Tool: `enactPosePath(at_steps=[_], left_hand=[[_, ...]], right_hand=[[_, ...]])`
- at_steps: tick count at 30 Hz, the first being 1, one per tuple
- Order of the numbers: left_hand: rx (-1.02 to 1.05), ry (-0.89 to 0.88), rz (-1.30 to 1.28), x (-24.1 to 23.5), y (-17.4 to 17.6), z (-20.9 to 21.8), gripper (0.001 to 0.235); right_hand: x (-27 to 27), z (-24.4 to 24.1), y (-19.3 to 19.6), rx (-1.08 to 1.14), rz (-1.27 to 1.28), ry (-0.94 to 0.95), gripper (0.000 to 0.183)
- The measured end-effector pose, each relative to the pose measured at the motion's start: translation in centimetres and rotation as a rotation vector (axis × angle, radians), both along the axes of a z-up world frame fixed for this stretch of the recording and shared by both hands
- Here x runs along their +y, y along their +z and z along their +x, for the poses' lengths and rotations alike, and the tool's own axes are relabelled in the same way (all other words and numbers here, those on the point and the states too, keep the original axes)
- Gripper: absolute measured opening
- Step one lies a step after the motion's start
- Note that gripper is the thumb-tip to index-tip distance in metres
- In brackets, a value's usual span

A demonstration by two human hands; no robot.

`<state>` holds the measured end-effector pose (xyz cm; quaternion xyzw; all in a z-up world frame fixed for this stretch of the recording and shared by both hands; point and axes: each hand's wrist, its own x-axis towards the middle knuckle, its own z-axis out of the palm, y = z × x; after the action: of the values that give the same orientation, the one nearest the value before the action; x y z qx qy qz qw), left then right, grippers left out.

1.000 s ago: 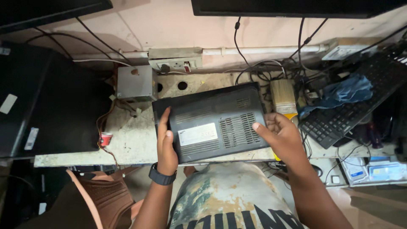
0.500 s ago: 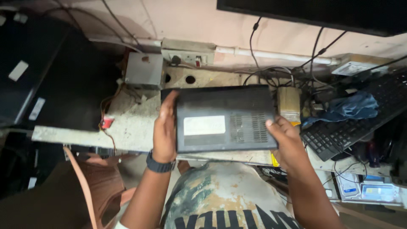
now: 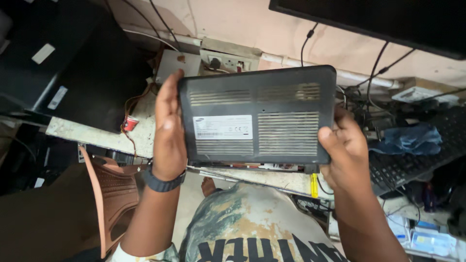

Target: The person uses a yellow screwdriver to remove screws from a black computer case, then removes the side panel. They use a brush to clean the inside of the panel and the exterior of the case.

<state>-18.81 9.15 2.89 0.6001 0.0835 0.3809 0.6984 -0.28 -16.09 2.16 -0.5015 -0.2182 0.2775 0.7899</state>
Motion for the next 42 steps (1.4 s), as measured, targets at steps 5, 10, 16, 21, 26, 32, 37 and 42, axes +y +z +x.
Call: enactPosePath(at_steps=[5,10,16,21,26,32,37,42], left_hand=[[-0.161,0.054,0.097,0.0,0.7,-4.0,0.091],[-0.158,0.198,0.029,-1.6,0.6,-9.0,0.096],[-0.025,0.299,-0.144,-4.1,-1.7,-12.9,0.103],[-0.003,0.148,-0.417,-8.0,-5.3,-13.6,0.097],[0.134,0.304,-0.485,-9.5,-7.3,-12.8,0.076],[0.203,0.319,-0.475,-7.6,-7.8,-12.4,0.074],[0.235,0.151,-0.410,-3.6,-5.7,-12.8,0.073],[0.227,0.019,-0.429,-1.7,-5.2,-11.9,0.072]], right_hand=[[0.5,-1.9,2.7,-0.560,-0.061,0.071,0.077],[1.9,-1.2,5.1,-1.371,0.075,0.364,0.036],[5.2,-3.2,4.7,-1.829,0.489,0.404,0.020],[5.6,-5.0,2.0,-1.895,0.508,0.334,0.021],[4.8,-6.2,-0.7,-1.920,0.426,0.302,0.022],[3.3,-8.4,-3.5,-1.868,0.148,0.223,0.028],[0.8,-12.0,-5.1,-1.594,-0.115,-0.016,0.040],[-1.7,-16.1,-8.0,-0.789,-0.457,-0.171,0.060]])
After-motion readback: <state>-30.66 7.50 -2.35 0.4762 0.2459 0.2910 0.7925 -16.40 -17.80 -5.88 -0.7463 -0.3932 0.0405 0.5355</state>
